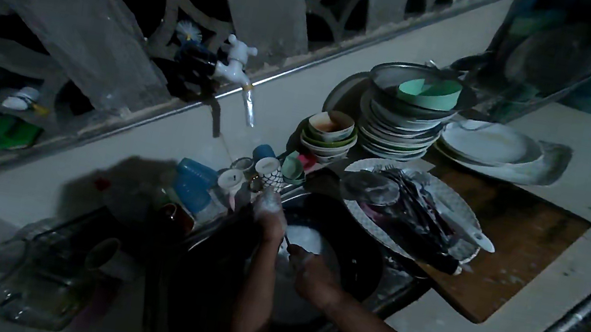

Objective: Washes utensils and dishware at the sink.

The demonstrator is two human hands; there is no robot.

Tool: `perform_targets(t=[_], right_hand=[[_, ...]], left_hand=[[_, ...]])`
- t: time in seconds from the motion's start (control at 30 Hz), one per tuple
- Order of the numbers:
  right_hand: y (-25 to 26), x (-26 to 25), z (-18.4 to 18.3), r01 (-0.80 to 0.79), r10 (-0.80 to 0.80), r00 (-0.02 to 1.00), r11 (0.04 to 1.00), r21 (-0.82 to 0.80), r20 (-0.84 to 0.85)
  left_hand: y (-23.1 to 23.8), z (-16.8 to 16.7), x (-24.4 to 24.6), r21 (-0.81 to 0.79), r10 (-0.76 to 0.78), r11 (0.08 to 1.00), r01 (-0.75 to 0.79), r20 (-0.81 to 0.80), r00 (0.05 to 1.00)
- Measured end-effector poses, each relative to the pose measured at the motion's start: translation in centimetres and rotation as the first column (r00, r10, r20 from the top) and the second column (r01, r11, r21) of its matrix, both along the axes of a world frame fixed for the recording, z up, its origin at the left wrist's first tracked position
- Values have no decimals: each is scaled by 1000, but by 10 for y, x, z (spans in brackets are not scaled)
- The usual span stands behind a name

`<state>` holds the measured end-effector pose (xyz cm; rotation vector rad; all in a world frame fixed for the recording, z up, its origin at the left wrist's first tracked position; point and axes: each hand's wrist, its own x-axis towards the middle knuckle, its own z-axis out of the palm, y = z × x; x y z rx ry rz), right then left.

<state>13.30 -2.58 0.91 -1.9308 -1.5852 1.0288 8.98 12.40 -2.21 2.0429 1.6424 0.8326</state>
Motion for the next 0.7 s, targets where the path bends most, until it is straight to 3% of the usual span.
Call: perform_targets(t=[0.13, 0.2, 0.27, 0.3, 0.37, 0.47, 0.5, 0.57, 0.63, 0.7], right_hand=[[-5, 12, -4, 56, -51, 995, 997, 52, -88], [-6, 19, -11, 118, -102, 975, 990, 76, -197], [-5, 23, -20, 204, -173, 914, 978, 45, -368], [-3, 23, -26, 234, -204, 849, 972, 0, -488], [0, 26, -33, 222, -269, 635, 961, -163, -724], [1, 33, -52, 115, -333, 260, 943, -313, -907], [0, 35, -55, 77, -339, 194, 941, -331, -920], [-5, 38, -60, 28, -341, 141, 940, -341, -929], [-11, 43, -62, 0, -313, 161, 948, -317, -936], [-15, 51, -61, -7, -274, 235, 959, -284, -933]], left_hand=[[10, -9, -12, 8, 81, 996, -86, 242, 967], [20, -16, -18, -62, 133, 991, -118, 478, 868], [9, -15, -13, -284, 242, 959, -9, 797, 553], [-3, -9, -9, -361, 300, 928, 95, 872, 387], [-26, 0, -5, -416, 395, 858, 302, 910, 128], [-26, -13, -11, -303, 440, 759, 577, 891, -110], [-23, -17, -16, -243, 430, 711, 660, 893, -134], [-17, -21, -25, -170, 372, 615, 770, 923, -94], [-11, -16, -30, -176, 336, 572, 802, 941, -33], [-4, -11, -35, -189, 280, 605, 774, 960, 16]])
